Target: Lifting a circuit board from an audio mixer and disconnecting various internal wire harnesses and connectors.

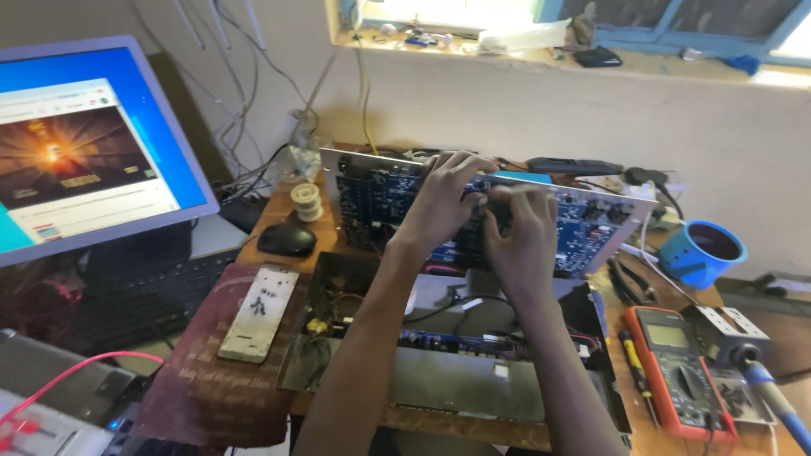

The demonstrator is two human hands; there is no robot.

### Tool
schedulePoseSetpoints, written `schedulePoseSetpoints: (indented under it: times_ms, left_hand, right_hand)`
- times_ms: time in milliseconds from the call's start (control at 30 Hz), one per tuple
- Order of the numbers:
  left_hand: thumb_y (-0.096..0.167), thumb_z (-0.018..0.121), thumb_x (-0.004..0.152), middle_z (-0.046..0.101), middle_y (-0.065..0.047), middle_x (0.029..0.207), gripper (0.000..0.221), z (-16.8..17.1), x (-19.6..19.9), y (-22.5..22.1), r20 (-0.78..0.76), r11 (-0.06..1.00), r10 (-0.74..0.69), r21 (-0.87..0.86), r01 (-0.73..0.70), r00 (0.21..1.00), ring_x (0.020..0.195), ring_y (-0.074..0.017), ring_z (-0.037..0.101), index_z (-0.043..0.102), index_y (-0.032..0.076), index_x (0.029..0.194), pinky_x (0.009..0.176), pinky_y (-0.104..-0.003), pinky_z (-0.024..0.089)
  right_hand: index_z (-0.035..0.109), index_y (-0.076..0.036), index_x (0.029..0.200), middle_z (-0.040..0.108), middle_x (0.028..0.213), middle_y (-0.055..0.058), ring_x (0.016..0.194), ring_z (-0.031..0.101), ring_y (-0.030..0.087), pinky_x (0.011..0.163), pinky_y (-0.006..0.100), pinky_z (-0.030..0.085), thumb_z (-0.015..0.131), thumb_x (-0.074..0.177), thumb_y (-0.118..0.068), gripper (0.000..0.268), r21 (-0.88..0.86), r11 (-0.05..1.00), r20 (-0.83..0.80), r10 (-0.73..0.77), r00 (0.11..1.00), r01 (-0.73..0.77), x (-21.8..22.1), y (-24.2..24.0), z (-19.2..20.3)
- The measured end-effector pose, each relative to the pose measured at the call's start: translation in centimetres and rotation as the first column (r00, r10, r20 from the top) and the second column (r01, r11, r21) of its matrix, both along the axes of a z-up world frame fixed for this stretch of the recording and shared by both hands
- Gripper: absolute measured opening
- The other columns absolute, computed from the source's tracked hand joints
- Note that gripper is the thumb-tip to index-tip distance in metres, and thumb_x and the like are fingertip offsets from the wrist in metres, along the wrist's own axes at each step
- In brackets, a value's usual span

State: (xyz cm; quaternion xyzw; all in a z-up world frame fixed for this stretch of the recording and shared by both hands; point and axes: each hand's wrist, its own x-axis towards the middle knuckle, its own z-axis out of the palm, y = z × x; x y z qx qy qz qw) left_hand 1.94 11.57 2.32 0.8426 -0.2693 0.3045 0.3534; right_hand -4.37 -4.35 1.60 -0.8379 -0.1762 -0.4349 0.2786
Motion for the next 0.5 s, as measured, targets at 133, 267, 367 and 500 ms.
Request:
schedulePoseSetpoints:
  times_ms: [133, 267, 367, 500]
  left_hand:
    - [0.013, 0.090, 0.082, 0.069, 0.003, 0.125, 0.054, 0.3, -1.5, 1.5, 0.050, 0.999, 0.049, -0.014, -0.048, 0.998, 0.129, -0.0233, 0.061, 0.070, 0.031, 0.128, 0.117, -0.038, 0.038]
    - [-0.014, 0.069, 0.093, 0.073, -0.016, 0.120, 0.039, 1.7, -7.6, 4.8, -0.089, 0.936, 0.241, -0.241, -0.256, 0.966, 0.114, -0.0350, 0.072, 0.073, 0.007, 0.126, 0.102, -0.048, 0.057]
    - [0.003, 0.067, 0.093, 0.072, -0.017, 0.115, 0.027, -2.1, -6.5, 7.4, -0.354, 0.880, 0.430, -0.043, -0.474, 0.831, 0.109, -0.0403, 0.075, 0.072, 0.006, 0.120, 0.094, -0.055, 0.061]
    - [0.020, 0.064, 0.084, 0.054, -0.009, 0.086, 0.016, -19.2, 0.8, 9.3, 0.579, 0.560, 0.643, 0.090, -0.824, 0.501, 0.071, -0.0251, 0.058, 0.073, 0.014, 0.096, 0.058, -0.047, 0.049]
  right_hand:
    - [0.073, -0.009, 0.134, 0.064, 0.127, 0.010, 0.124, 0.049, 0.036, 0.100, 0.050, 0.041, 0.084, 0.084, -0.007, 0.051, -0.097, 0.995, -0.027, -0.017, 0.999, 0.014, 1.0, 2.3, -0.8]
    - [0.068, -0.016, 0.148, 0.063, 0.138, 0.006, 0.134, 0.045, 0.031, 0.109, 0.053, 0.034, 0.088, 0.082, -0.006, 0.070, -0.122, 0.992, -0.085, 0.022, 0.996, -0.032, 1.4, 2.8, -0.8]
    - [0.068, -0.018, 0.148, 0.059, 0.133, 0.005, 0.128, 0.043, 0.031, 0.103, 0.054, 0.034, 0.090, 0.083, -0.009, 0.069, -0.135, 0.991, -0.088, -0.020, 0.996, 0.008, 1.7, 3.6, -0.9]
    - [0.071, -0.024, 0.137, 0.053, 0.123, 0.005, 0.121, 0.041, 0.035, 0.101, 0.061, 0.035, 0.092, 0.082, -0.015, 0.060, -0.130, 0.990, -0.118, -0.075, 0.990, 0.060, 1.6, 3.9, -1.0]
